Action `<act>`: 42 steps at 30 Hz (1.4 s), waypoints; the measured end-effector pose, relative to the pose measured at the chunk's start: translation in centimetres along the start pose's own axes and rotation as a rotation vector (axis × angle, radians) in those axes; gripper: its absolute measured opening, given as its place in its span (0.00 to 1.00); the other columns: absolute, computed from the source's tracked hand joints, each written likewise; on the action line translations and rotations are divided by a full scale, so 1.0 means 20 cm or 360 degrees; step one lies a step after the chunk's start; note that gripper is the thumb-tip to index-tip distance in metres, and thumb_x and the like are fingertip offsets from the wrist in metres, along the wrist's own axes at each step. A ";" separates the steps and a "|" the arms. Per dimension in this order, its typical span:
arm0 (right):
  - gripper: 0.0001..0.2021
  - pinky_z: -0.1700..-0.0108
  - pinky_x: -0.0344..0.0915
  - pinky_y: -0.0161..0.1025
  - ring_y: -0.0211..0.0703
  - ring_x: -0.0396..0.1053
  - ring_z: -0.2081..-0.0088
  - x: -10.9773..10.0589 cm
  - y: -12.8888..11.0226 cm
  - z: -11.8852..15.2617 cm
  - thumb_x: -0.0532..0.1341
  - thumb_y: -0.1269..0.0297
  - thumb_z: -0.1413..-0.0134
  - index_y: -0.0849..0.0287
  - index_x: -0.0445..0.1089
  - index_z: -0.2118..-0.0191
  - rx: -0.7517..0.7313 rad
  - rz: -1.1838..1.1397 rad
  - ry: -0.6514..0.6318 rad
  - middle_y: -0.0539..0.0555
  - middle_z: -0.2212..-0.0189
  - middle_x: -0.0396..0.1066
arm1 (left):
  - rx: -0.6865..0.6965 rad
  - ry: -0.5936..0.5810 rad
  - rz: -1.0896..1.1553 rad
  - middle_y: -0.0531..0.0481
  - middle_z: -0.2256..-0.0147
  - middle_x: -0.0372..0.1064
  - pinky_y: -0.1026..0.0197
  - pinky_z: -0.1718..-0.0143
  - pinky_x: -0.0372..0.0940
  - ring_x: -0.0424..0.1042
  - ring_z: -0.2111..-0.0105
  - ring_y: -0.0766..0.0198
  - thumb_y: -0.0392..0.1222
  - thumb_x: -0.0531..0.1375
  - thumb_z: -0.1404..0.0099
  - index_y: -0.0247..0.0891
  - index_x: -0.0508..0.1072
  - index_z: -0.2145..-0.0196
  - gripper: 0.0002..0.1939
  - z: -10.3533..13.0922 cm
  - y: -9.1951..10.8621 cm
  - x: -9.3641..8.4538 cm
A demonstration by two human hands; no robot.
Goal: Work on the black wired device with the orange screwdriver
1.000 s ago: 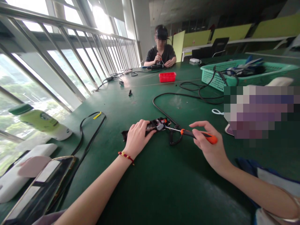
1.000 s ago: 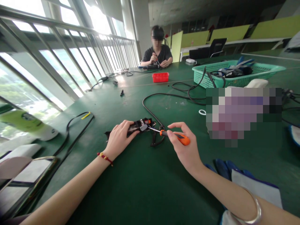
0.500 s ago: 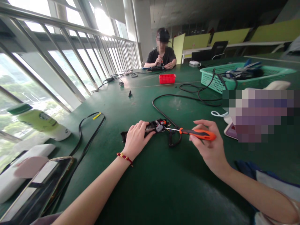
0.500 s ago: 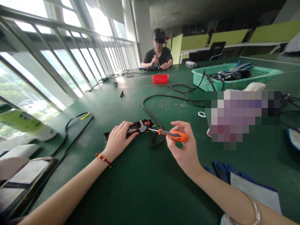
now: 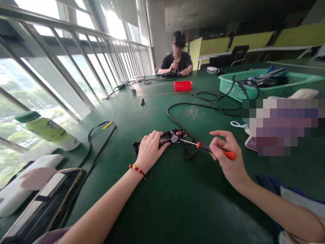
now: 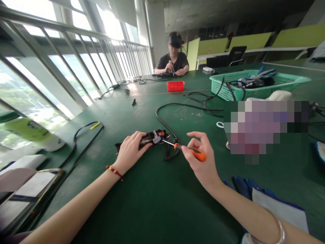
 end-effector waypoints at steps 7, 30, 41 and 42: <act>0.17 0.70 0.66 0.36 0.36 0.65 0.74 -0.01 -0.04 0.00 0.63 0.68 0.55 0.55 0.60 0.57 -0.0220 0.0042 0.0088 0.49 0.69 0.64 | 0.0003 0.0016 0.0020 0.47 0.61 0.67 0.57 0.61 0.60 0.68 0.62 0.58 0.51 0.53 0.35 0.37 0.64 0.56 0.16 0.00 0.00 0.00; 0.13 0.76 0.62 0.35 0.36 0.64 0.76 -0.01 0.00 0.00 0.61 0.64 0.51 0.55 0.62 0.58 -0.0059 -0.0049 0.0039 0.47 0.74 0.63 | 0.0012 0.0020 -0.0015 0.47 0.60 0.67 0.57 0.61 0.59 0.68 0.62 0.58 0.51 0.53 0.35 0.37 0.63 0.56 0.16 0.00 0.00 0.00; 0.13 0.79 0.58 0.34 0.35 0.59 0.79 0.00 0.00 0.01 0.61 0.64 0.51 0.54 0.62 0.58 0.0001 -0.0048 0.0005 0.45 0.78 0.60 | 0.0004 -0.0003 -0.0023 0.48 0.60 0.67 0.57 0.61 0.59 0.68 0.62 0.58 0.51 0.53 0.35 0.36 0.63 0.56 0.16 0.00 0.00 0.00; 0.10 0.82 0.53 0.32 0.33 0.55 0.83 0.01 0.01 0.01 0.59 0.62 0.48 0.55 0.62 0.59 0.0069 -0.0014 -0.0028 0.43 0.82 0.57 | 0.0002 -0.0001 -0.0021 0.48 0.61 0.67 0.57 0.61 0.59 0.68 0.62 0.58 0.51 0.53 0.35 0.36 0.63 0.56 0.16 0.00 0.00 0.00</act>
Point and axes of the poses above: each hand's wrist, its own z-axis away from the middle knuckle, its own x-axis out of the palm, y = z × x, the point moved 5 cm from there along -z, towards the middle knuckle
